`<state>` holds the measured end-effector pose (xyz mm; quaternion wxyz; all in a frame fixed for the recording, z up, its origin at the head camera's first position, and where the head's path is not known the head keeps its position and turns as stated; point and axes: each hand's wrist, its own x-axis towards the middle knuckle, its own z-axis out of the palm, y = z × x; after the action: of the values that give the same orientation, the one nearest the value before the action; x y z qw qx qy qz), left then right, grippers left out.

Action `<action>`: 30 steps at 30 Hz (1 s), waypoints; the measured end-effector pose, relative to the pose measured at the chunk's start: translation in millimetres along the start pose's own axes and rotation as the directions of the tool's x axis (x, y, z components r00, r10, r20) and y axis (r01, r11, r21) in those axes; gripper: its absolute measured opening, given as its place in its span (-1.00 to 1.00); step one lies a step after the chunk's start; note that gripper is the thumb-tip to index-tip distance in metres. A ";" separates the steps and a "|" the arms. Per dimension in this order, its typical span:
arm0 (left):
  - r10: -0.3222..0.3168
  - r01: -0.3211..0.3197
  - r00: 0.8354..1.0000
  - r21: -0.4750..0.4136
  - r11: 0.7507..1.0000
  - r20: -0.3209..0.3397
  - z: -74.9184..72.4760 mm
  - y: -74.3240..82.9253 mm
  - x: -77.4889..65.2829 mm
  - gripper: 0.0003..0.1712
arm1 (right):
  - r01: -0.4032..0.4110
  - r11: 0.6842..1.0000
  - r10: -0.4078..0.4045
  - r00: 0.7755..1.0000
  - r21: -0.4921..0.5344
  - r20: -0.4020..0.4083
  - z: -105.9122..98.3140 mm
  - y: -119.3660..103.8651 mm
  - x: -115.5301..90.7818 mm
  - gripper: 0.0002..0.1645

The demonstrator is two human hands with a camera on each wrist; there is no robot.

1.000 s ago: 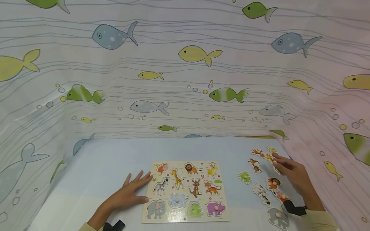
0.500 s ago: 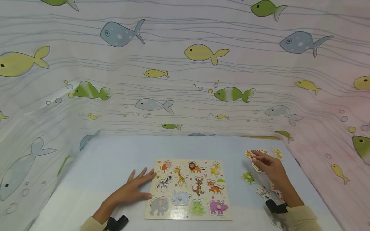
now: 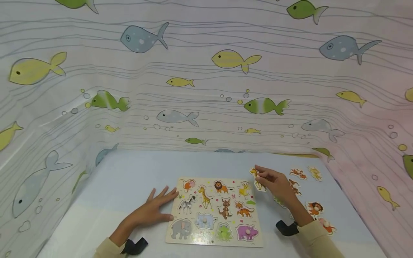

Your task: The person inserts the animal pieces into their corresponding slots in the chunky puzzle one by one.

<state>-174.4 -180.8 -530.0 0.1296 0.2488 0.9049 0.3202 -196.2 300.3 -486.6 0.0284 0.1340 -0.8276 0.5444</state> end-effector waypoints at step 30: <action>-0.018 0.018 1.000 -0.002 1.000 0.012 -2.2 3.8 -0.1 -0.01 | 0.156 0.986 -0.166 0.969 0.065 0.181 122.8 -41.6 42.0 -0.87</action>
<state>-173.7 -179.4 -525.8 0.1384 0.2424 0.9060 0.3184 -214.0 165.3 -491.2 -0.0084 0.2518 -0.7990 0.5461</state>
